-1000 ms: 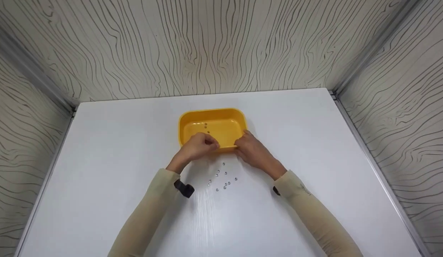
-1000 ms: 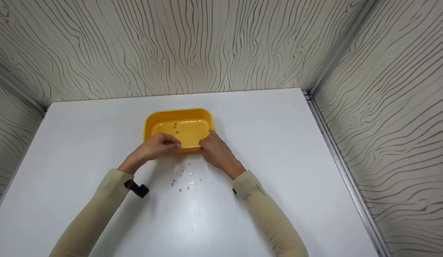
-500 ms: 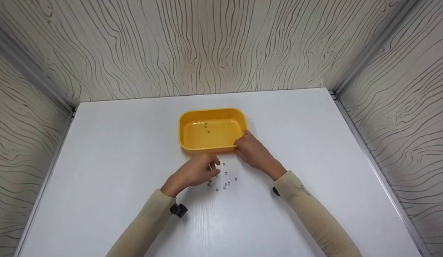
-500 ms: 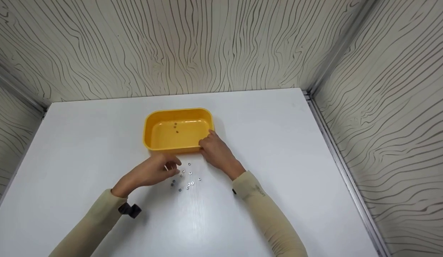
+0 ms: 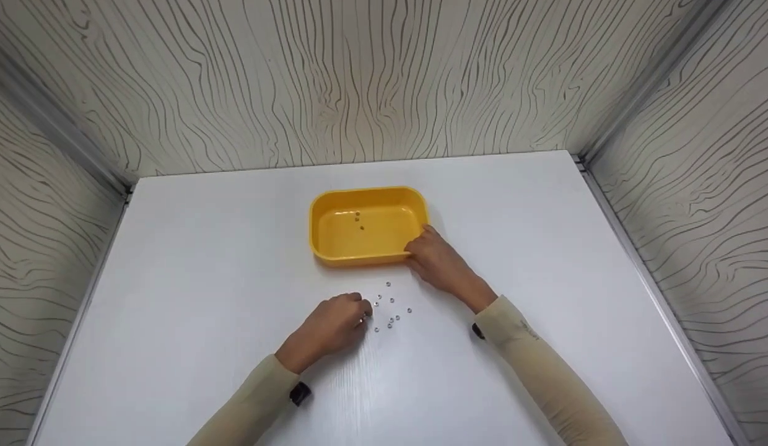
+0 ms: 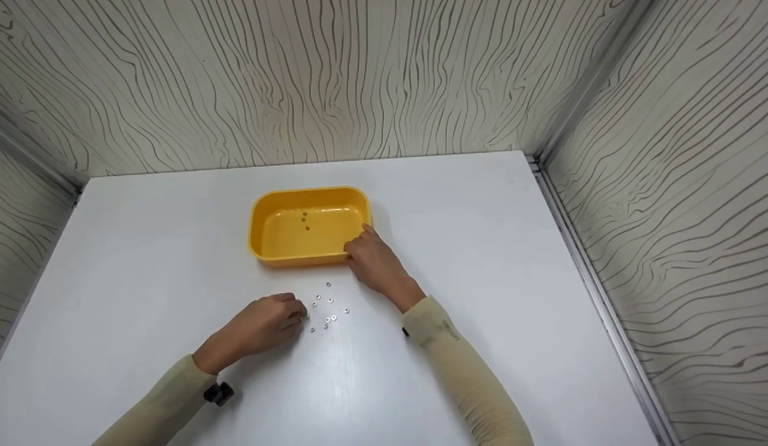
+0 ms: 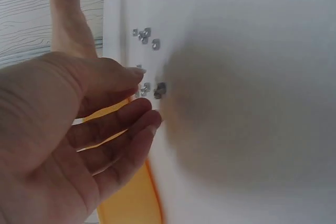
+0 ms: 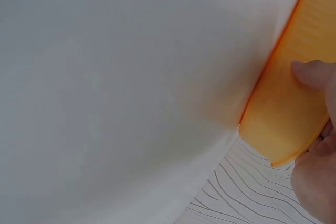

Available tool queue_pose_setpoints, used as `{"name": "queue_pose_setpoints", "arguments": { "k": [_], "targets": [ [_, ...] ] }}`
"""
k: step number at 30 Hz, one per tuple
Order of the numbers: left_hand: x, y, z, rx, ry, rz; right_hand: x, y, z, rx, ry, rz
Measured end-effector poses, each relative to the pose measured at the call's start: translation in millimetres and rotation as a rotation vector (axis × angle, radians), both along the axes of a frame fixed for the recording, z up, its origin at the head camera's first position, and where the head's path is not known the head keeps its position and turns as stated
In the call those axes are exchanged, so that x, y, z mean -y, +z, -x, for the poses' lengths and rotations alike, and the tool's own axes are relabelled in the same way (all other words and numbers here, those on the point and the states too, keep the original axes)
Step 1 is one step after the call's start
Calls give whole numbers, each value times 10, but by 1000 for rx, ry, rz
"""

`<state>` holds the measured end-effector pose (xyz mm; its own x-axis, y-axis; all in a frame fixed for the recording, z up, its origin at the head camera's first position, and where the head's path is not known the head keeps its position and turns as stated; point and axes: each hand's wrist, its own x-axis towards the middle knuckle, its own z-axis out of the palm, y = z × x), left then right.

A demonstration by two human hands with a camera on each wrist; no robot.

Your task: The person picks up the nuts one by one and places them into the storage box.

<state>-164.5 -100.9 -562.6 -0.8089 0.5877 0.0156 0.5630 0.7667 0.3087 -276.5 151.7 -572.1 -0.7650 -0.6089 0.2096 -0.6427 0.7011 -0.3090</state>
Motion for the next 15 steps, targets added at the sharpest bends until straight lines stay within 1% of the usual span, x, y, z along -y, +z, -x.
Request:
{"name": "queue_pose_setpoints", "arguments": {
  "k": [2,4,9,11,15],
  "targets": [
    [-3,-27,-26,-30,-2,20,2,4,4,12,3,-6],
    [-9,-55,-45,-79,-11,28,4,10,2,25,0,-8],
    [-37,-111,-62,-187,-41,18,-1,22,-6,33,-16,-14],
    [-50,-123,-62,-214,-53,34,1,20,-4,39,-27,-21],
    [-74,-130,-60,-246,-69,102,4,13,0,57,-40,-29]
  ]
}}
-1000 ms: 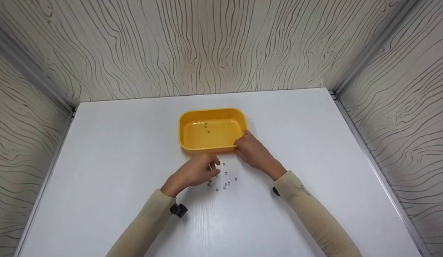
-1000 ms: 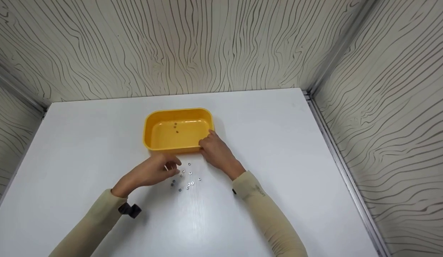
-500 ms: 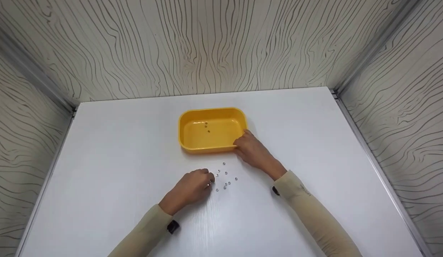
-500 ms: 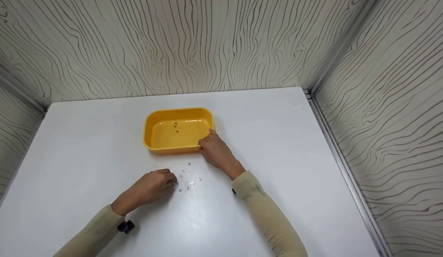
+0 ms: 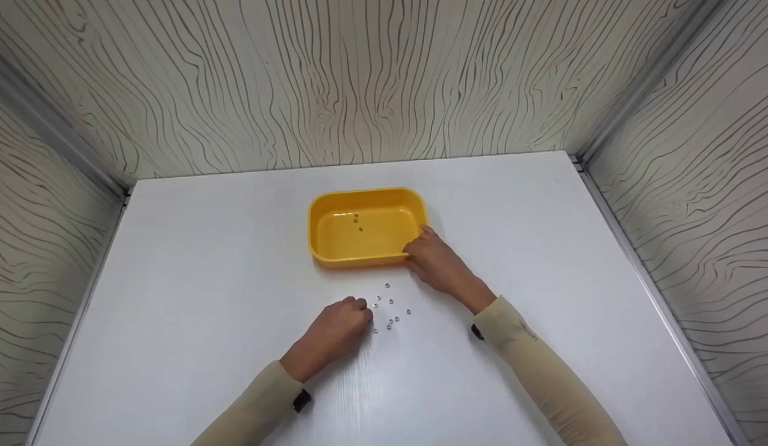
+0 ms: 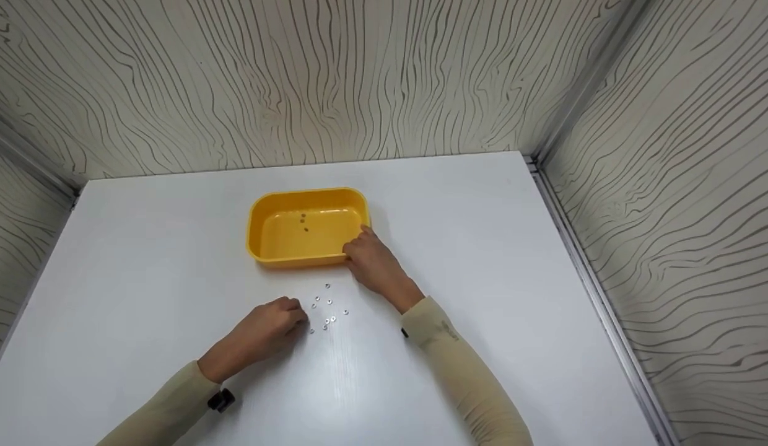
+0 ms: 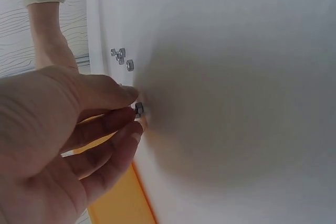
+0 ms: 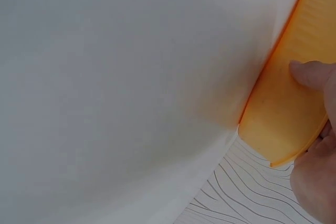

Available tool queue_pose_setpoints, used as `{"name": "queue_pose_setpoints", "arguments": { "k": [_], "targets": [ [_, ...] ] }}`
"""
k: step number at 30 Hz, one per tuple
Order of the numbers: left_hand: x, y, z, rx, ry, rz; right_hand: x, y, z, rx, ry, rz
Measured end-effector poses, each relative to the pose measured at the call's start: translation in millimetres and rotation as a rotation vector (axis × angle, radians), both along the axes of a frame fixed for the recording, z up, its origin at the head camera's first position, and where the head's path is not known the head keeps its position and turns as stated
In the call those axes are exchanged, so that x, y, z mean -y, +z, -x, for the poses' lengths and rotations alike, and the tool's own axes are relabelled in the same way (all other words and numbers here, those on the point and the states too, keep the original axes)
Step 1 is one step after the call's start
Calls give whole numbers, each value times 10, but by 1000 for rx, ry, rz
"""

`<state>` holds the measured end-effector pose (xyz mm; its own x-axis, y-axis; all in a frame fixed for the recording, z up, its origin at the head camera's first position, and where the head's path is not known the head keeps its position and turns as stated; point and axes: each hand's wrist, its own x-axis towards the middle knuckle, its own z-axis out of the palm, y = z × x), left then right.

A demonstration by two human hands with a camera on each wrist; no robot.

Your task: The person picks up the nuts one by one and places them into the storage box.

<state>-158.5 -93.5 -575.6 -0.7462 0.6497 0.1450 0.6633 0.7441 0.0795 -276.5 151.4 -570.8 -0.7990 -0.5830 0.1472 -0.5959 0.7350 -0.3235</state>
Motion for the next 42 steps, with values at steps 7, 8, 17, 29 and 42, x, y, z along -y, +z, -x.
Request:
{"name": "queue_pose_setpoints", "arguments": {
  "k": [7,8,17,29,42],
  "targets": [
    [-15,11,3,11,-4,32,-5,6,-7,-25,3,18],
    [-14,12,5,11,-6,31,-3,4,-5,-29,5,19],
    [-50,33,8,2,19,64,-11,4,-18,-36,17,14],
    [-47,11,-3,13,0,92,-5,-23,-11,-33,11,27],
    [-17,29,-20,-42,-41,123,3,-28,-22,-53,10,29]
  ]
}}
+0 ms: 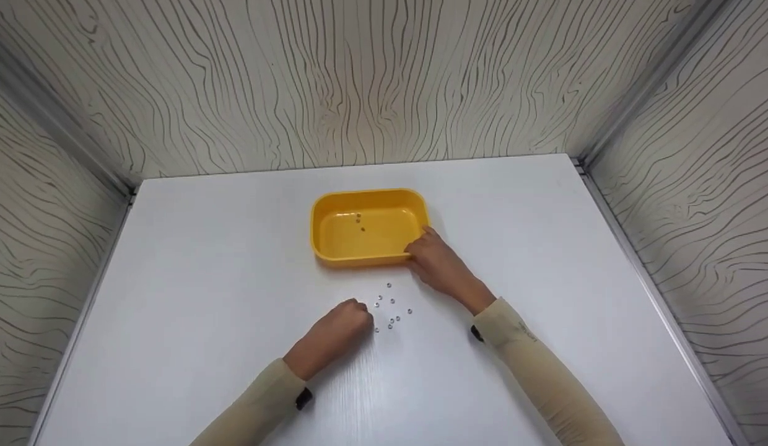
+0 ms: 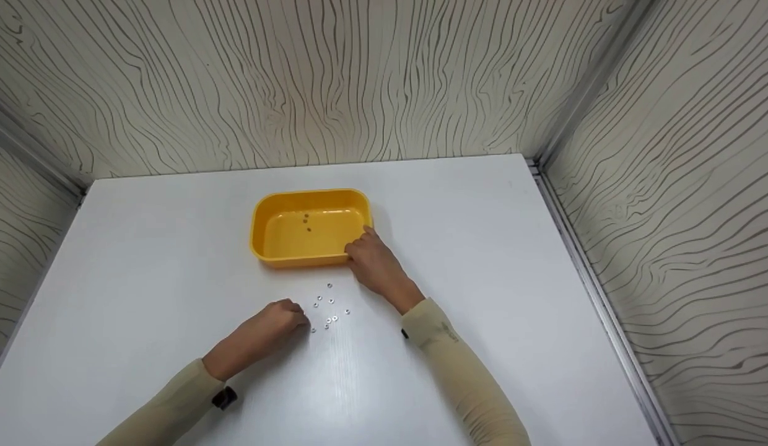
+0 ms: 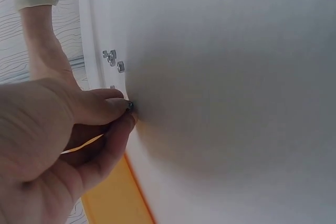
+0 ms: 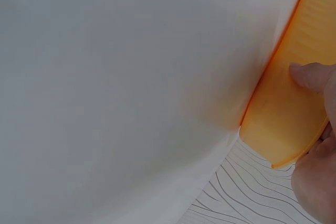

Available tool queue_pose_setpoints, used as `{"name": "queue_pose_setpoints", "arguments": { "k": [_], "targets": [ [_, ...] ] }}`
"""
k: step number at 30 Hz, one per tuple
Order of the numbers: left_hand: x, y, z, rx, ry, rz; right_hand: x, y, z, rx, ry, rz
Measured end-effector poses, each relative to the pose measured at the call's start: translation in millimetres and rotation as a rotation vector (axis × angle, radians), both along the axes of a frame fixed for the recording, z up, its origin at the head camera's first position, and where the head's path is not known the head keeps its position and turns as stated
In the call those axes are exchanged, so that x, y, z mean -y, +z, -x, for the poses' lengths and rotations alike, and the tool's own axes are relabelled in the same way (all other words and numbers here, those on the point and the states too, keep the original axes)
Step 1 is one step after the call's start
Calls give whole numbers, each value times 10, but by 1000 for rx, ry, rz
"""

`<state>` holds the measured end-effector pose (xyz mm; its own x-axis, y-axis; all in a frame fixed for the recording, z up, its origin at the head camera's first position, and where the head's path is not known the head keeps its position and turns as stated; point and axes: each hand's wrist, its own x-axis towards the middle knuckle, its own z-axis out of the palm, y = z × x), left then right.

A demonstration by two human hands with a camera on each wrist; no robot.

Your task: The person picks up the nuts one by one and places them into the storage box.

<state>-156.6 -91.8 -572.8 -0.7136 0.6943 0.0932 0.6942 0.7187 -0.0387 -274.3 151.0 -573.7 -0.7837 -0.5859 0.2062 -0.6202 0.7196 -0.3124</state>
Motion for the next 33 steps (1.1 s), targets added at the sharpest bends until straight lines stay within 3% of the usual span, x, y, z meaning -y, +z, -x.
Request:
{"name": "queue_pose_setpoints", "arguments": {
  "k": [8,14,19,25,33],
  "targets": [
    [1,31,19,46,1,-5,-9,9,9,-21,26,3],
    [37,36,43,146,-15,-99,-11,7,1,-18,10,-4],
    [66,64,59,276,-9,-235,-5,2,3,-22,10,-2],
    [81,161,109,484,65,-439,-3,9,8,-1,6,2],
    [47,286,163,598,143,-634,-8,2,-1,-1,5,-5]
  ]
}}
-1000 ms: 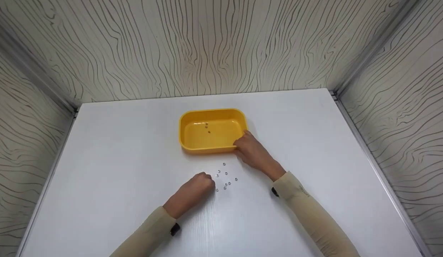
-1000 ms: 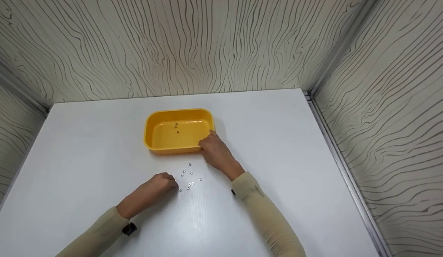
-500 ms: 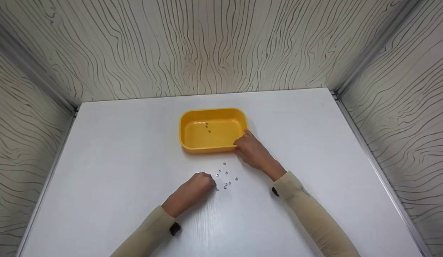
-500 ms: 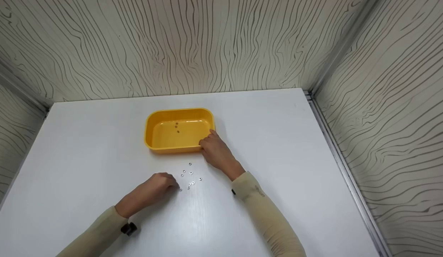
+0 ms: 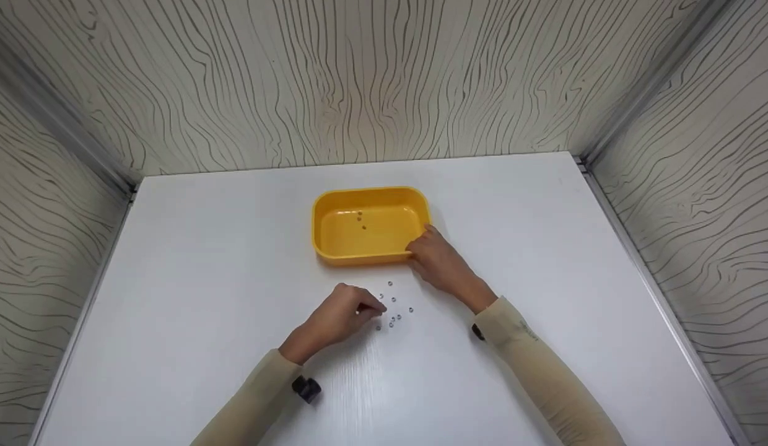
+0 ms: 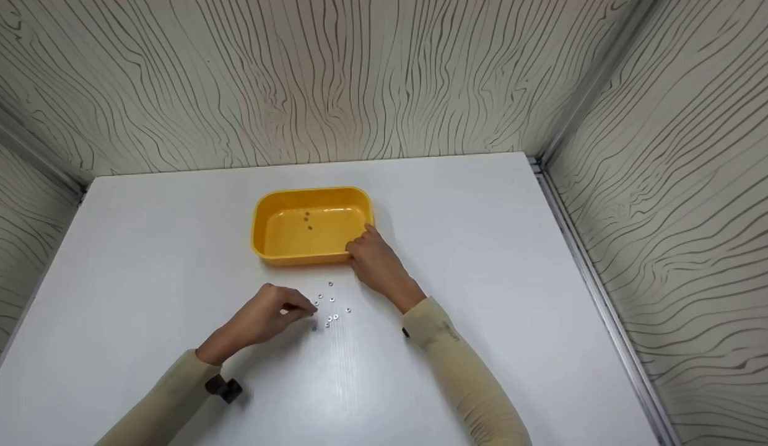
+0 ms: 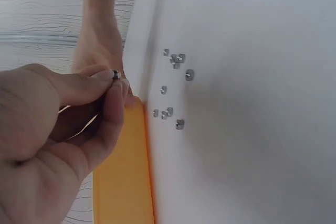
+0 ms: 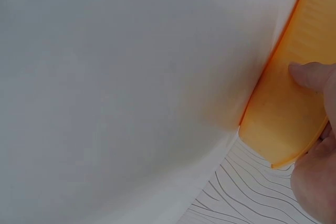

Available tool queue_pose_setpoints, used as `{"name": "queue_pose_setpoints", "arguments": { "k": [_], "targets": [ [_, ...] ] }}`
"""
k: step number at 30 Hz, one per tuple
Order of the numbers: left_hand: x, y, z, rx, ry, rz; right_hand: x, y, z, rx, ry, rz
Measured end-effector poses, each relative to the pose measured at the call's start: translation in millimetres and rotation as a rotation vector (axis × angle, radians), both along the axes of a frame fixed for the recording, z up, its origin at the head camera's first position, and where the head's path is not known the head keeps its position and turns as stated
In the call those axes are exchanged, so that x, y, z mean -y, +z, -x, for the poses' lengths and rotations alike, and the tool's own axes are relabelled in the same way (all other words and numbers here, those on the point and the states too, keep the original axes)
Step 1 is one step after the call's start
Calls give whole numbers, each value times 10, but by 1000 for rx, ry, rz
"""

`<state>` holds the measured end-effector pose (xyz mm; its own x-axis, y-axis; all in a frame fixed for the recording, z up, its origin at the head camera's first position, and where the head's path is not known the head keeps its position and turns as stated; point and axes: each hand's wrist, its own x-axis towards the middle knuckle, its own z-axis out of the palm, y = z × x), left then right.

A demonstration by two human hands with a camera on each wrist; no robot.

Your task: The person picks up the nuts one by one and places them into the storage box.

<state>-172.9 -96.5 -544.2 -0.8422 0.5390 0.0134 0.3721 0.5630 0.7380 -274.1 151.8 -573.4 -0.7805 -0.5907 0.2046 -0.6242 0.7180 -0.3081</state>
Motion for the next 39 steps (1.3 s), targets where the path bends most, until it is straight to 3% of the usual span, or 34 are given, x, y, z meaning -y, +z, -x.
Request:
{"name": "queue_pose_setpoints", "arguments": {
  "k": [11,20,26,33,39],
  "targets": [
    [-26,219,168,51,84,-146,-8,8,21,-19,19,-7],
    [-13,384,489,93,260,-243,24,43,41,54,-25,14],
    [-21,445,739,120,348,-369,42,54,57,79,-34,6],
    [-111,477,1008,266,434,-450,37,32,42,69,-29,-11],
    [-181,441,1208,375,534,-536,45,19,31,85,-31,-11]
  ]
}}
